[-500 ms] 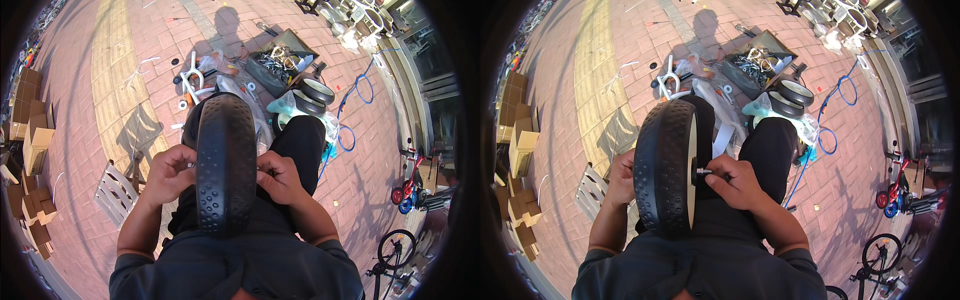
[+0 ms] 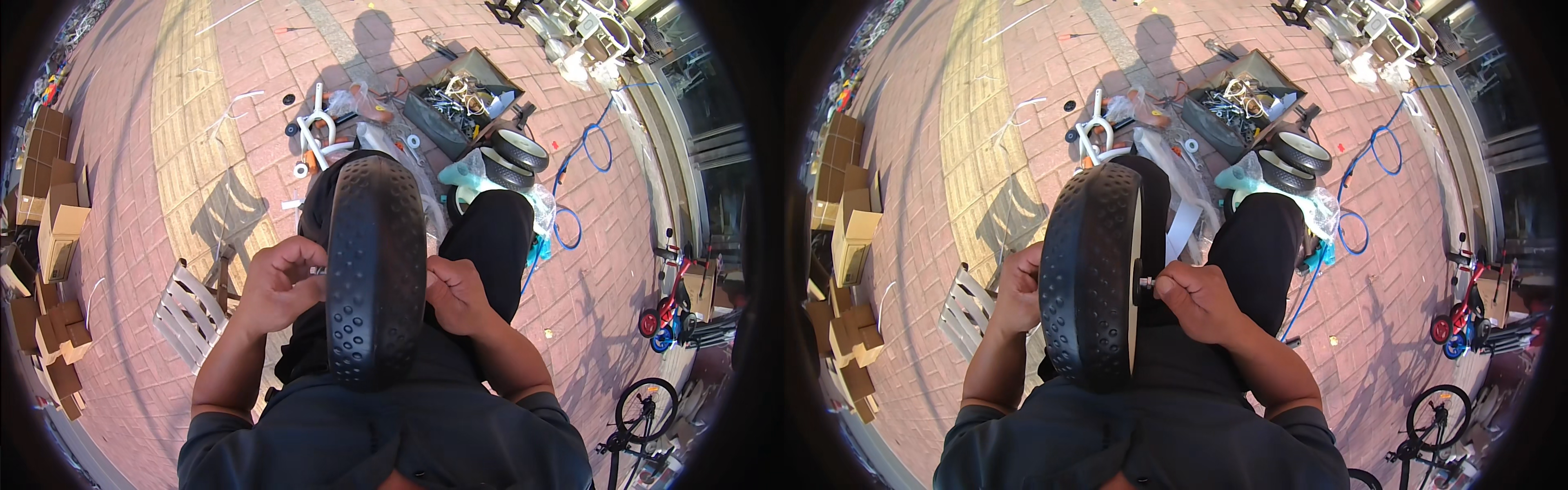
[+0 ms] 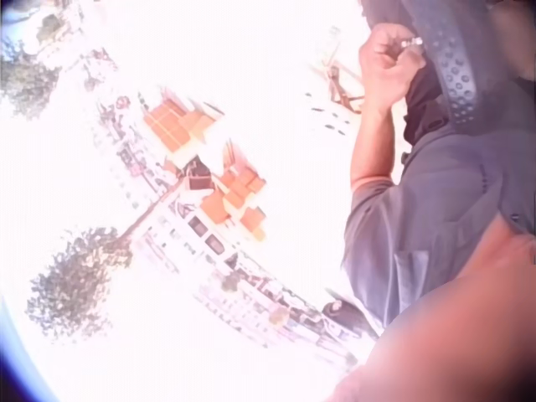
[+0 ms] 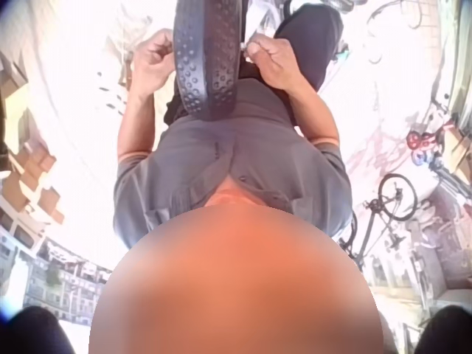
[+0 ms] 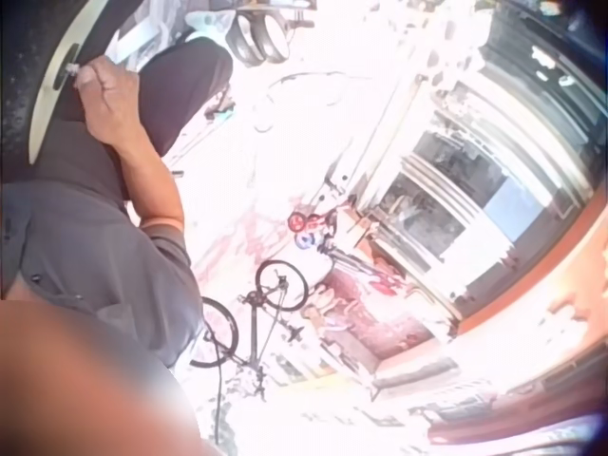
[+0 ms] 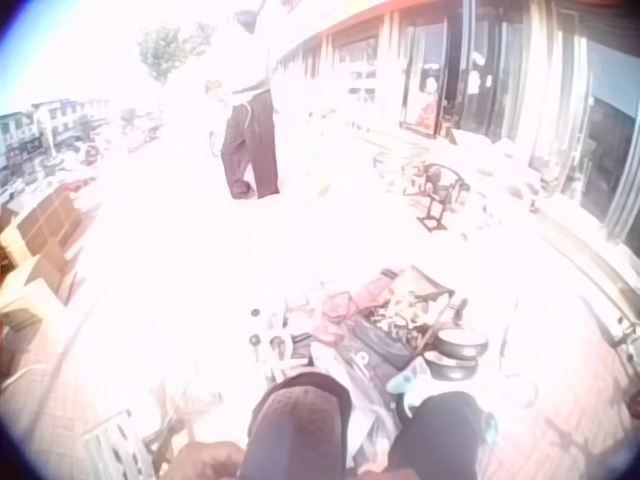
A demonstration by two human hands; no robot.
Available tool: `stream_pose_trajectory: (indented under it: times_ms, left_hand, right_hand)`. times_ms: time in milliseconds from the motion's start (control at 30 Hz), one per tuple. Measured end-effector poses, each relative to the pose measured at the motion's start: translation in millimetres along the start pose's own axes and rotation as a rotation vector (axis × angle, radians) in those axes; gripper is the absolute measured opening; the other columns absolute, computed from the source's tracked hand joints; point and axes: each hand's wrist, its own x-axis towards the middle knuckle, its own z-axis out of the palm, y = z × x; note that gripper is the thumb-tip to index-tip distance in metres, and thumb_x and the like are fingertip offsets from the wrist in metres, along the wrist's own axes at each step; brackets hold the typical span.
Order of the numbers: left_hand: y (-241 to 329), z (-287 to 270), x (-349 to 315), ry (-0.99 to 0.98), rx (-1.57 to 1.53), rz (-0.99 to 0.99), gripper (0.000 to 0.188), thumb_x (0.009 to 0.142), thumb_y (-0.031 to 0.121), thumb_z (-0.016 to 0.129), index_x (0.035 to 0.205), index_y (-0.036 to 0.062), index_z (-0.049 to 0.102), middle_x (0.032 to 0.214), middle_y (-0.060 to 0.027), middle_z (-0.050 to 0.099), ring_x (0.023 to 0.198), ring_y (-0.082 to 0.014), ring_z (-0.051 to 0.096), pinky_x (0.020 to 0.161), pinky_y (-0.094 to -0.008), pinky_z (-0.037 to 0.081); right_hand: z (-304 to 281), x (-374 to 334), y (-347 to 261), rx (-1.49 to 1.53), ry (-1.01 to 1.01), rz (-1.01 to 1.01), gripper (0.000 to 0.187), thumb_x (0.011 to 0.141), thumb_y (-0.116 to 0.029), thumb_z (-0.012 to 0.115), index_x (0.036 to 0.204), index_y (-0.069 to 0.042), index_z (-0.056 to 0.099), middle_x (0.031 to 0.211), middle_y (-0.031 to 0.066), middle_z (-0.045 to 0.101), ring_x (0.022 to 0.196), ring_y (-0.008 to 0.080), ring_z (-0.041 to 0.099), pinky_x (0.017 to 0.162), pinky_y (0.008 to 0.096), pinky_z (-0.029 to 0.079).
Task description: The person assembles a small wheel by inserting a metal axle into the hub, tightening it with a wrench, and adding a nut. They repeat the process on a second wheel, handling the axle, nut, and wrench throughout.
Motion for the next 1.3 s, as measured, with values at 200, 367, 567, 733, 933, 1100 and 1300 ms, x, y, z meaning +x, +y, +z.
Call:
stream_pose_trajectory:
  times_ms: [200,367,567,733,933,1100,1300]
  left_hand:
    - [1,1,0,-0.004,-0.016,0.011,0.019,0.087,-0.014,0.060,0.103,-0.0042,0.060,0.099,-0.0053,0.067,0.094,-0.0108,0.065,0.082,-0.0263,0.053]
    - [1,0,0,0.010,-0.022,0.027,0.019,0.088,-0.014,0.060,0.103,-0.0041,0.060,0.100,-0.0050,0.067,0.095,-0.0112,0.066,0.084,-0.0270,0.053]
    - [1,-1,1,-0.036,0.078,0.067,0.019,0.087,-0.015,0.060,0.103,-0.0037,0.061,0.100,-0.0048,0.068,0.095,-0.0116,0.066,0.086,-0.0281,0.054]
    - [4,1,1,0.000,0.053,0.055,0.021,0.087,-0.015,0.060,0.104,-0.0036,0.061,0.099,-0.0049,0.068,0.093,-0.0109,0.066,0.084,-0.0269,0.054]
    - [2,0,3,-0.008,0.056,0.085,0.022,0.087,-0.017,0.059,0.105,-0.0043,0.062,0.101,-0.0056,0.068,0.093,-0.0109,0.067,0.084,-0.0263,0.054]
    - [1,-1,3,-0.019,0.040,0.083,0.023,0.086,-0.017,0.058,0.105,-0.0044,0.062,0.101,-0.0058,0.068,0.093,-0.0110,0.067,0.084,-0.0266,0.054]
    - [2,-1,2,-0.020,0.048,0.103,0.022,0.088,-0.016,0.060,0.105,-0.0042,0.062,0.102,-0.0059,0.069,0.093,-0.0114,0.067,0.085,-0.0271,0.054]
  right_hand:
    - [2,-2,1,0.018,-0.001,0.032,0.029,0.103,-0.031,0.057,0.097,-0.002,0.059,0.061,0.0027,0.055,0.054,0.0121,0.055,0.054,0.0279,0.043]
    - [6,-3,-1,0.092,0.052,0.080,0.027,0.102,-0.029,0.057,0.092,-0.004,0.060,0.061,0.0043,0.054,0.053,0.0154,0.055,0.055,0.0289,0.044]
    - [4,2,-1,0.043,0.000,0.088,0.029,0.101,-0.031,0.060,0.093,-0.004,0.061,0.064,0.0052,0.056,0.056,0.0159,0.056,0.055,0.0290,0.045]
    - [-1,3,-7,0.037,-0.027,0.045,0.027,0.101,-0.031,0.060,0.097,-0.004,0.061,0.064,0.0042,0.057,0.056,0.0143,0.057,0.055,0.0289,0.045]
    - [2,6,-13,-0.014,0.005,0.020,0.020,0.097,-0.023,0.067,0.105,-0.005,0.063,0.062,0.0031,0.059,0.055,0.0128,0.059,0.055,0.0273,0.044]
    - [1,4,-17,-0.015,0.052,0.049,0.022,0.090,-0.012,0.073,0.107,-0.005,0.063,0.062,0.0027,0.060,0.056,0.0129,0.061,0.056,0.0265,0.045]
    - [3,8,-13,-0.093,0.060,-0.054,0.043,0.084,-0.008,0.077,0.121,-0.005,0.056,0.061,0.0021,0.058,0.053,0.0122,0.057,0.054,0.0263,0.042]
